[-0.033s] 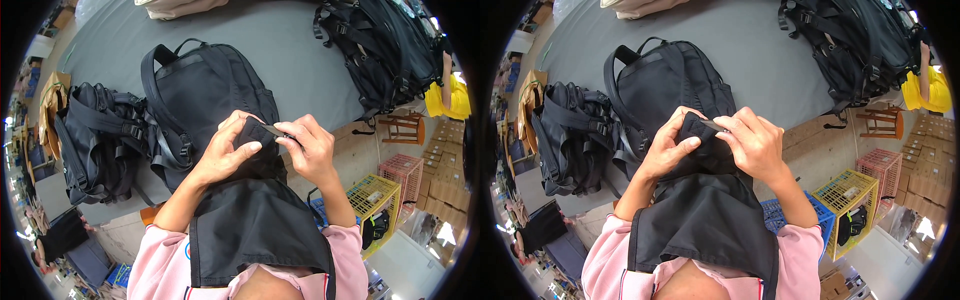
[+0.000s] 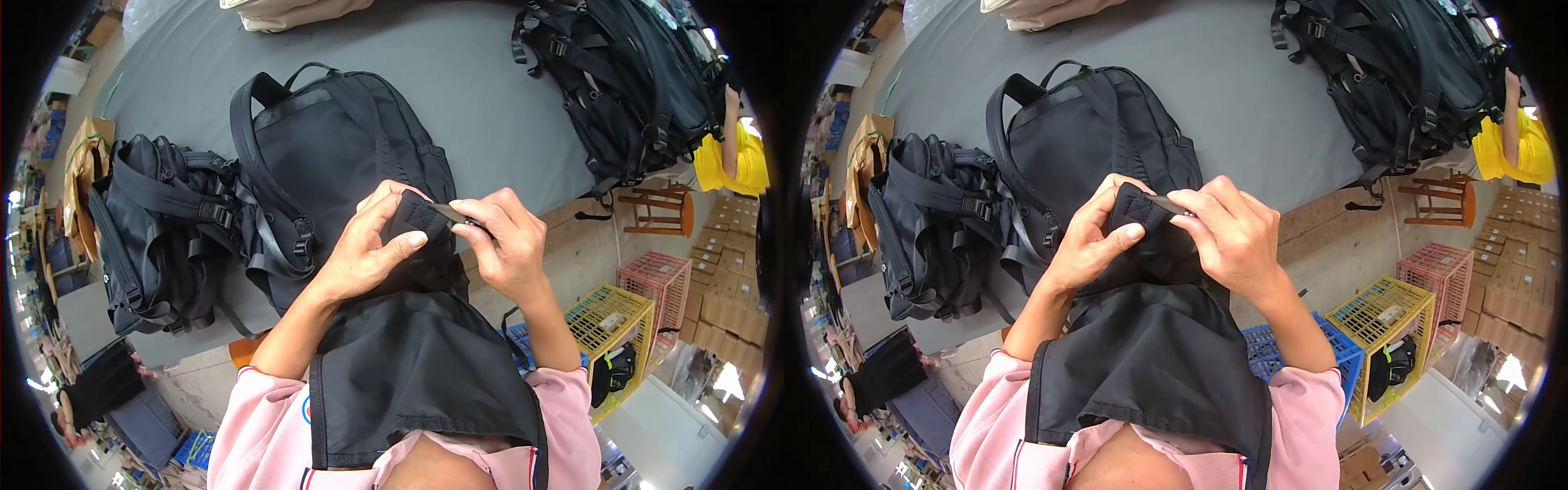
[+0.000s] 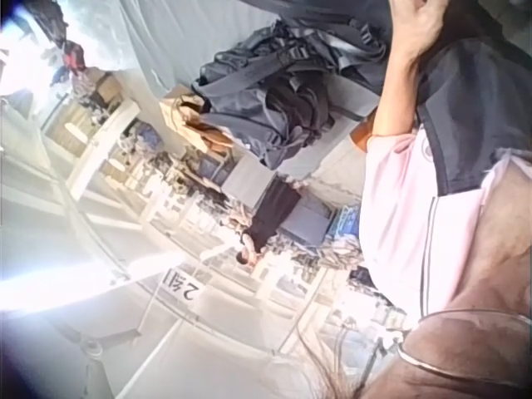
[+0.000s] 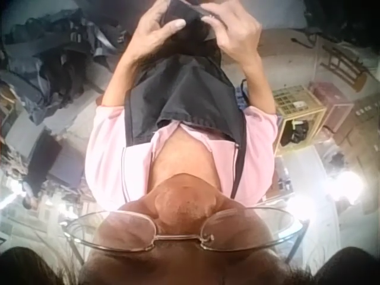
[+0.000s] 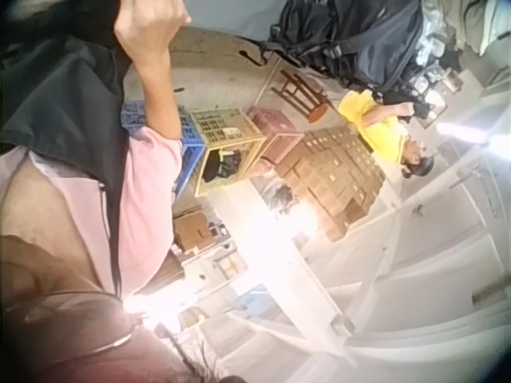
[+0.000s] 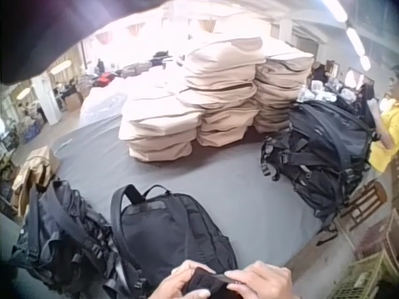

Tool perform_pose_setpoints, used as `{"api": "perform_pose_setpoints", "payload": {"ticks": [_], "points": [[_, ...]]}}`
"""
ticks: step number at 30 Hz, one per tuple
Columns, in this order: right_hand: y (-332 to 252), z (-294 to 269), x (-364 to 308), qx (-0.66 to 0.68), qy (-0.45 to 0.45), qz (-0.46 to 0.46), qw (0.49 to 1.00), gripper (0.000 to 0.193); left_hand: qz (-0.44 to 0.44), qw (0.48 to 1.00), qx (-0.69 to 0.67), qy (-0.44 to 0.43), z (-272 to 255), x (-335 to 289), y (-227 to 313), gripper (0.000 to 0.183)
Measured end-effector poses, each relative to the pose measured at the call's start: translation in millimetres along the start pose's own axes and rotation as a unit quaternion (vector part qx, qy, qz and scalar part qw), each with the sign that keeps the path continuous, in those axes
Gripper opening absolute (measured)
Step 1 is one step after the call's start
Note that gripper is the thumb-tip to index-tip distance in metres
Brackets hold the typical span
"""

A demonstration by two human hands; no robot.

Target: Inspecting and trimming loose threads from backpacks at a factory workstation.

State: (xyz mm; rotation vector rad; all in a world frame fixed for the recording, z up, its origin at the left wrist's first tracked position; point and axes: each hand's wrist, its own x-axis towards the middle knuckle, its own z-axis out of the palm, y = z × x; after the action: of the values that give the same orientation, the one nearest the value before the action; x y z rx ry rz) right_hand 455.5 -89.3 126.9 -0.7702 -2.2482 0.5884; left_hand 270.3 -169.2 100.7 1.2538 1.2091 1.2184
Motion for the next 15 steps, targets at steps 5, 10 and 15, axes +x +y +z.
{"api": "perform_pose_setpoints", "payload": {"ticks": [5, 10, 15], "points": [[-1.3, -1.3, -2.7, 0.095, 0.017, 0.062, 0.993, 0.027, -0.001, 0.999, -0.033, -0.001, -0.7, 1.1, 1.1, 0.033], [-2.6, -2.0, 4.2, 0.068, -0.031, 0.032, 0.997, 0.026, 0.003, 1.0, -0.012, -0.005, -0.8, 2.6, 0.6, 0.034], [-5.4, 1.1, -3.6, 0.055, 0.041, 0.014, 0.998, 0.025, 0.06, 0.995, 0.081, 0.0, -5.8, -3.1, 12.4, 0.031]]}}
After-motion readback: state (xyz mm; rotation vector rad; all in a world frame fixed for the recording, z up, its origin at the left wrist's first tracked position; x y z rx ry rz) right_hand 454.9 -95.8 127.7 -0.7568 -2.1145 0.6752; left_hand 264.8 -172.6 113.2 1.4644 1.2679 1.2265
